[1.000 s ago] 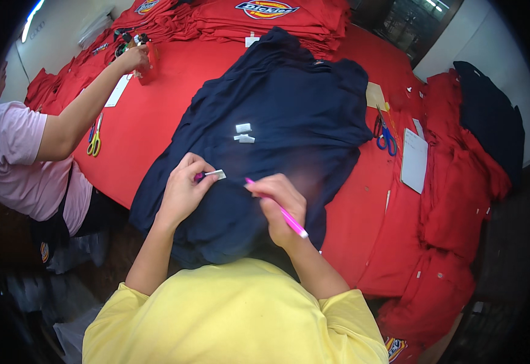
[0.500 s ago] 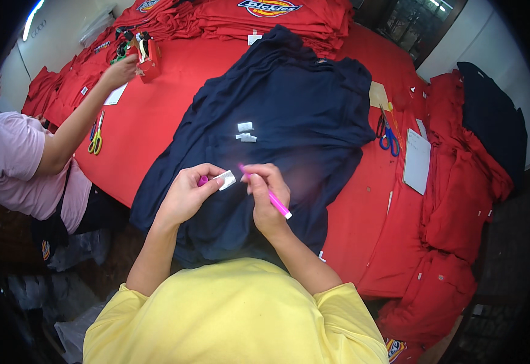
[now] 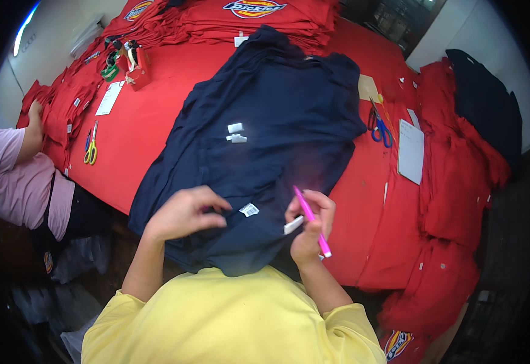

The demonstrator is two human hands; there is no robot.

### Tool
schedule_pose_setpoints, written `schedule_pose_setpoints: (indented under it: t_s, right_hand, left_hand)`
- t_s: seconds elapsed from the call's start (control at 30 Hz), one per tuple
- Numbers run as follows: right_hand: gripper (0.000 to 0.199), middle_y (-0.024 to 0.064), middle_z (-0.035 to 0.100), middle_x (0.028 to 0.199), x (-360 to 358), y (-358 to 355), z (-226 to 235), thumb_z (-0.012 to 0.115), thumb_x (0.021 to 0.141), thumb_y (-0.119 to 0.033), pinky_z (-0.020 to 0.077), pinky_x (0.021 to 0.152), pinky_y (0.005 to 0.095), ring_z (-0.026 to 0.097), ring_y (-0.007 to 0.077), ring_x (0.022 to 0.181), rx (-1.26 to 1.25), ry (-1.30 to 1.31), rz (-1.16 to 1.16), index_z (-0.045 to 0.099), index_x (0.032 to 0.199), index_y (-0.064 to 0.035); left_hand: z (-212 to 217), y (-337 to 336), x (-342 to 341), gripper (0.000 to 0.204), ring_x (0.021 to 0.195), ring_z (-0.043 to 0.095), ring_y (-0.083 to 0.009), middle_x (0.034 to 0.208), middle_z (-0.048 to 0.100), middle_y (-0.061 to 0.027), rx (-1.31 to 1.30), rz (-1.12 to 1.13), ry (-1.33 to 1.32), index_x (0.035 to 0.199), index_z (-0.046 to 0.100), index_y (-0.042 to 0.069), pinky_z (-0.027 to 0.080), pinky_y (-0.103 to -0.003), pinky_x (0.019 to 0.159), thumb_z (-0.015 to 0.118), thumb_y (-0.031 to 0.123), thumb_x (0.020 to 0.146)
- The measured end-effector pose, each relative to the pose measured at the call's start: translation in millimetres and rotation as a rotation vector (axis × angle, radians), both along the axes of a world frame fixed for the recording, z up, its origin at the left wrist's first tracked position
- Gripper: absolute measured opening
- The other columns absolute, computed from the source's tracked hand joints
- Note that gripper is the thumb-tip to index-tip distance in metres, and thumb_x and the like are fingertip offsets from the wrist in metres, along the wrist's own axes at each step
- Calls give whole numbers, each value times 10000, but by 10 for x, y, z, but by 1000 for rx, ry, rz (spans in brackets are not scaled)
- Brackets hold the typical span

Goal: The person marks a blue garment with a pink pen and then uses scissors to cut along the edge of the fabric.

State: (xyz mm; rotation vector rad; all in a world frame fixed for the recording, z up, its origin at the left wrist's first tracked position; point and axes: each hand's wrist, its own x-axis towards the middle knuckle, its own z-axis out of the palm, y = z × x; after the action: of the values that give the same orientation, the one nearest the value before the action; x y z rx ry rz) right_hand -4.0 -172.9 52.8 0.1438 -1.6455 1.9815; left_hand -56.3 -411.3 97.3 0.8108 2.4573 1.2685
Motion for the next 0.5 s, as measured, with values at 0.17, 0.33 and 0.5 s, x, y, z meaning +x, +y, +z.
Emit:
schedule_pose_setpoints:
  t_s: [0.17, 0.33, 0.5]
  right_hand:
    - [685, 83, 485, 800, 286, 175, 28, 352, 925, -679, 298, 455, 219, 411, 113, 518, 28, -13, -154, 479, 1110, -32]
    - [661, 90, 481, 800, 441, 255, 100, 336, 951, -637, 301, 448, 223, 418, 116, 535, 151, 18, -220, 513, 1035, -6]
    - [374, 122, 571, 844, 449, 268, 66, 516, 964, -328, 390, 553, 239, 492, 124, 621, 120, 78, -86, 593, 978, 38]
  left_hand:
    - [-48, 141, 17, 189, 781, 660, -253, 762, 668, -84, -80, -209, -93, 876, 721, 44, 515, -331, 734, 734, 220, 808]
    - [-119, 299, -181, 293, 850, 615, -249, 930, 602, -104, -199, -75, 196, 964, 670, 50, 502, -350, 759, 766, 229, 752]
    - [-399, 586, 53, 259, 824, 607, -267, 850, 591, -94, -317, 28, 454, 971, 657, 55, 492, -364, 735, 738, 204, 775]
